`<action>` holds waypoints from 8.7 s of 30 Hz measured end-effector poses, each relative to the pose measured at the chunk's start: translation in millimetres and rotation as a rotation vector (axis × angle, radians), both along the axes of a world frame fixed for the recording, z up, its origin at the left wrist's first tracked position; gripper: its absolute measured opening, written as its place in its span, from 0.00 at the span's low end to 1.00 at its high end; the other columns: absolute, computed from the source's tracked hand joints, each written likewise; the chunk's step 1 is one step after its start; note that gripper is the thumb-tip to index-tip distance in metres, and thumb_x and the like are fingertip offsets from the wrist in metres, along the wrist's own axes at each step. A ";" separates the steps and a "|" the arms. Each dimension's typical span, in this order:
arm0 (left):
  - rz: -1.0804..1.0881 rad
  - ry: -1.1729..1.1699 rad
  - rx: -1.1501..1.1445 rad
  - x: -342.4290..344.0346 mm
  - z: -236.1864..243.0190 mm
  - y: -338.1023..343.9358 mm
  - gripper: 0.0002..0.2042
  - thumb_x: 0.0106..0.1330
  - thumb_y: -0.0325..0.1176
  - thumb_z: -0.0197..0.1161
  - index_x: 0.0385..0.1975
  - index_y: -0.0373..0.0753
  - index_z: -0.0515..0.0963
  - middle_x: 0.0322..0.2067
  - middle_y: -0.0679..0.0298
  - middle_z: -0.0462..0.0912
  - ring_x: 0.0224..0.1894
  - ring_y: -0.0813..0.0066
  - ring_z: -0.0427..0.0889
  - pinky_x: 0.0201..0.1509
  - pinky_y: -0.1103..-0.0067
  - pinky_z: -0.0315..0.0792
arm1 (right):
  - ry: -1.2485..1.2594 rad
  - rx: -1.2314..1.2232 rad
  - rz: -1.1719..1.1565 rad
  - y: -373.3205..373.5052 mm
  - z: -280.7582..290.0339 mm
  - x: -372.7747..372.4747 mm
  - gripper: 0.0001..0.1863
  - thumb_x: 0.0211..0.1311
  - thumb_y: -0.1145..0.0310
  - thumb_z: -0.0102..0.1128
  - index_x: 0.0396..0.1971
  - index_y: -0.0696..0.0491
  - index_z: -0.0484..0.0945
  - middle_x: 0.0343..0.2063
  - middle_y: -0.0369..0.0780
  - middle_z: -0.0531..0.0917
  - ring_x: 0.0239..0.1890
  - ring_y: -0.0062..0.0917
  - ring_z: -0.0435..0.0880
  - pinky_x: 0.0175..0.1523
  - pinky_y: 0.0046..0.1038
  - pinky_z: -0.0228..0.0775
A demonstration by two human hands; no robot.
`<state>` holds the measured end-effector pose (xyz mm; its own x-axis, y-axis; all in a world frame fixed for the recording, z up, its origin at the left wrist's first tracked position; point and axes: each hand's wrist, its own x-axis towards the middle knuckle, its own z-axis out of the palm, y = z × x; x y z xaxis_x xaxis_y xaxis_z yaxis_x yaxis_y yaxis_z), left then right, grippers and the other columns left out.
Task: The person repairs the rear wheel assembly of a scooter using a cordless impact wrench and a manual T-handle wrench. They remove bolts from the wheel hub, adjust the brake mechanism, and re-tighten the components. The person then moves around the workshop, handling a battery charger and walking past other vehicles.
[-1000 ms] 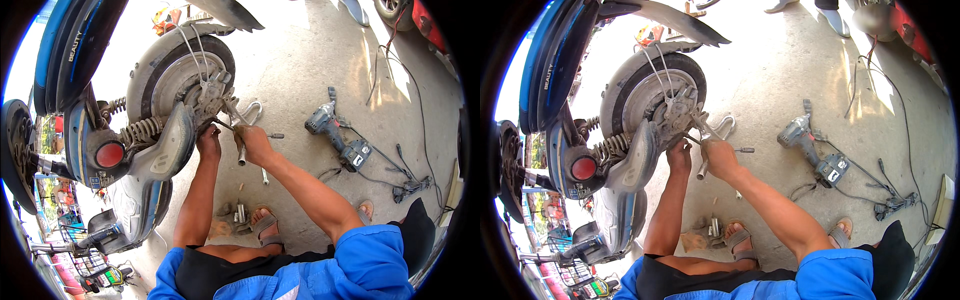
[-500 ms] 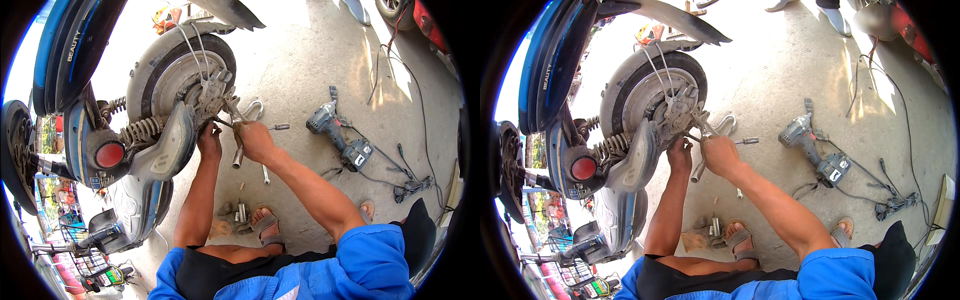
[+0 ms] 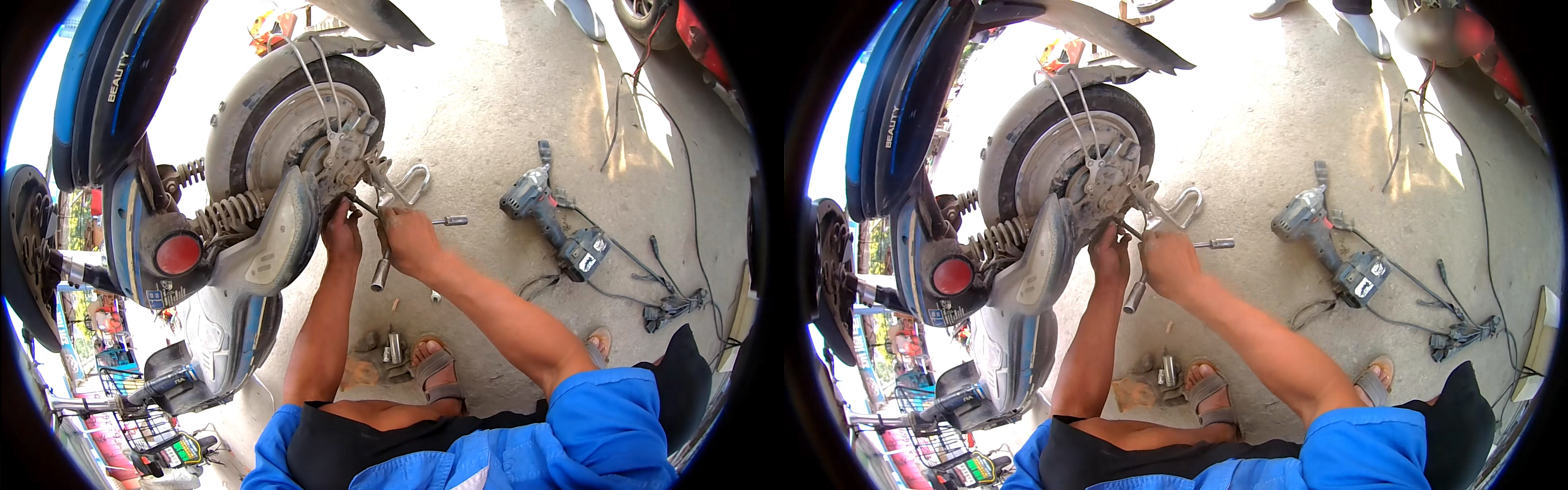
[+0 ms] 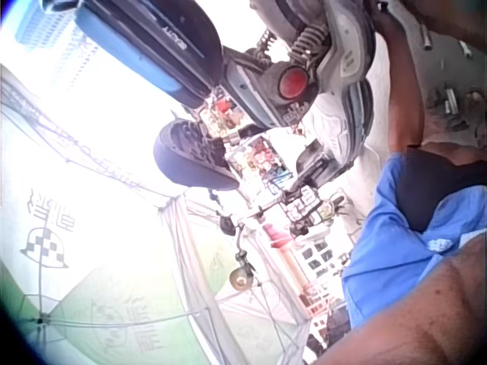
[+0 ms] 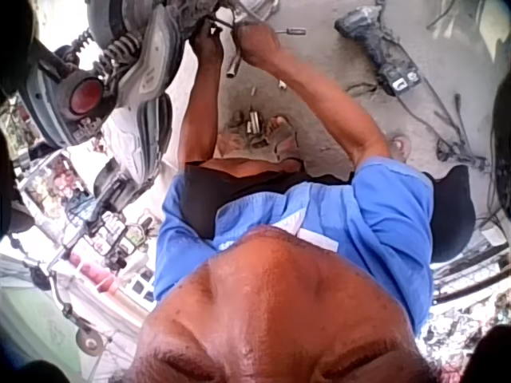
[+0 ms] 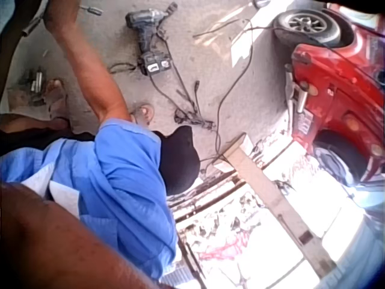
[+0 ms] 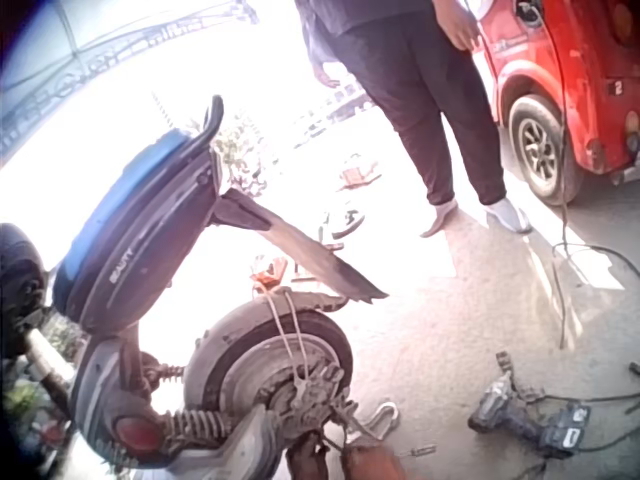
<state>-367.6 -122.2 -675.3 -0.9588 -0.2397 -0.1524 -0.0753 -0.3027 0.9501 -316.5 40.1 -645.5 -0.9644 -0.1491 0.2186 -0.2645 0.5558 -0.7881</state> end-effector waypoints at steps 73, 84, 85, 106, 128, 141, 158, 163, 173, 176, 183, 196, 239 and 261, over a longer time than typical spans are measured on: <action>-0.450 0.636 -1.101 62.2 52.9 81.7 0.23 0.70 0.49 0.39 0.23 0.37 0.71 0.25 0.60 0.74 0.37 0.60 0.71 0.45 0.69 0.65 | -0.143 -0.502 -0.075 -28.6 -29.5 18.2 0.10 0.62 0.64 0.49 0.26 0.54 0.74 0.21 0.42 0.78 0.25 0.36 0.77 0.31 0.34 0.67; -0.496 0.422 -1.278 63.0 64.4 103.5 0.25 0.69 0.52 0.39 0.24 0.36 0.73 0.24 0.57 0.74 0.33 0.57 0.71 0.40 0.68 0.64 | -0.188 -0.545 -0.022 -22.9 -32.2 24.1 0.11 0.62 0.63 0.50 0.27 0.55 0.74 0.22 0.40 0.78 0.27 0.32 0.77 0.33 0.32 0.66; -0.510 0.404 -1.293 61.2 65.7 108.9 0.25 0.69 0.52 0.39 0.25 0.36 0.73 0.24 0.57 0.74 0.33 0.56 0.71 0.41 0.67 0.64 | -0.195 -0.551 -0.034 -19.2 -32.8 21.7 0.11 0.62 0.63 0.51 0.27 0.55 0.74 0.22 0.40 0.78 0.27 0.32 0.77 0.33 0.32 0.66; -0.378 -0.089 -1.698 196.6 378.3 -13.5 0.10 0.57 0.30 0.63 0.36 0.33 0.78 0.32 0.56 0.81 0.36 0.58 0.81 0.40 0.72 0.73 | -0.421 -0.978 -0.128 -38.8 -60.5 -4.8 0.12 0.60 0.67 0.52 0.26 0.60 0.79 0.17 0.31 0.70 0.22 0.14 0.63 0.28 0.22 0.55; 0.972 -1.440 -2.086 413.2 730.4 -294.4 0.39 0.48 0.60 0.63 0.43 0.24 0.75 0.41 0.41 0.78 0.44 0.51 0.79 0.50 0.67 0.70 | -0.364 -0.870 -0.144 -38.4 -70.4 -12.4 0.10 0.60 0.67 0.54 0.27 0.60 0.76 0.20 0.31 0.71 0.23 0.14 0.64 0.29 0.22 0.57; 0.809 -1.343 -1.009 444.8 795.4 -352.2 0.56 0.40 0.73 0.55 0.68 0.46 0.44 0.67 0.42 0.40 0.67 0.34 0.38 0.60 0.37 0.31 | -0.174 -0.823 -0.245 -34.7 -52.6 6.6 0.10 0.58 0.70 0.53 0.27 0.62 0.78 0.21 0.43 0.78 0.27 0.27 0.77 0.35 0.29 0.65; 1.290 -1.183 -1.299 434.4 777.1 -335.6 0.16 0.40 0.45 0.56 0.21 0.38 0.68 0.18 0.61 0.66 0.18 0.67 0.64 0.27 0.68 0.66 | -0.383 -0.679 -0.152 -61.6 -60.6 20.1 0.12 0.54 0.64 0.53 0.25 0.58 0.79 0.23 0.51 0.80 0.31 0.44 0.81 0.36 0.41 0.70; 1.289 -1.194 -1.324 441.1 779.0 -335.8 0.15 0.40 0.45 0.56 0.20 0.38 0.68 0.16 0.61 0.65 0.16 0.67 0.63 0.24 0.69 0.65 | -0.383 -0.633 -0.145 -69.9 -56.2 20.6 0.12 0.54 0.64 0.54 0.26 0.57 0.79 0.23 0.51 0.80 0.30 0.45 0.80 0.36 0.40 0.71; 1.268 -1.202 -1.332 452.1 788.2 -362.0 0.13 0.40 0.43 0.56 0.18 0.39 0.67 0.14 0.62 0.63 0.13 0.68 0.61 0.19 0.70 0.62 | -0.384 -0.498 -0.095 -79.1 -36.7 3.8 0.13 0.54 0.64 0.55 0.20 0.59 0.76 0.22 0.53 0.79 0.31 0.47 0.80 0.35 0.45 0.70; 1.265 -1.208 -1.336 453.3 793.6 -363.3 0.13 0.40 0.43 0.55 0.17 0.40 0.66 0.13 0.62 0.63 0.13 0.68 0.61 0.18 0.70 0.62 | -0.410 -0.444 -0.093 -90.6 -30.5 -0.6 0.13 0.55 0.64 0.55 0.22 0.60 0.75 0.24 0.54 0.79 0.32 0.48 0.80 0.36 0.44 0.70; 1.240 -1.245 -1.346 449.9 805.2 -361.4 0.12 0.40 0.42 0.55 0.15 0.40 0.65 0.11 0.63 0.62 0.11 0.68 0.60 0.14 0.71 0.60 | -0.496 -0.447 -0.092 -123.8 -28.8 -2.6 0.12 0.57 0.67 0.56 0.31 0.62 0.71 0.27 0.53 0.80 0.34 0.48 0.80 0.38 0.42 0.71; 1.483 -1.158 -1.243 460.9 798.6 -367.9 0.27 0.40 0.44 0.60 0.41 0.35 0.68 0.34 0.47 0.68 0.38 0.40 0.67 0.50 0.31 0.48 | -0.406 -0.515 -0.170 -120.4 -42.3 -6.2 0.10 0.49 0.73 0.58 0.28 0.61 0.68 0.23 0.49 0.80 0.30 0.45 0.80 0.37 0.41 0.71; 1.283 -1.160 -1.375 452.2 787.8 -354.4 0.32 0.43 0.51 0.58 0.45 0.34 0.71 0.40 0.47 0.70 0.38 0.41 0.68 0.46 0.41 0.59 | -0.501 -0.432 -0.131 -122.1 -34.2 -10.3 0.12 0.50 0.69 0.61 0.27 0.61 0.69 0.23 0.50 0.80 0.30 0.46 0.80 0.36 0.42 0.71; 1.172 -1.067 -1.470 444.0 784.7 -342.5 0.35 0.46 0.50 0.60 0.51 0.31 0.67 0.51 0.47 0.69 0.50 0.39 0.68 0.44 0.39 0.62 | -0.257 -0.540 0.265 -120.4 -23.0 -0.2 0.07 0.53 0.72 0.55 0.26 0.61 0.71 0.22 0.52 0.79 0.29 0.47 0.80 0.34 0.42 0.70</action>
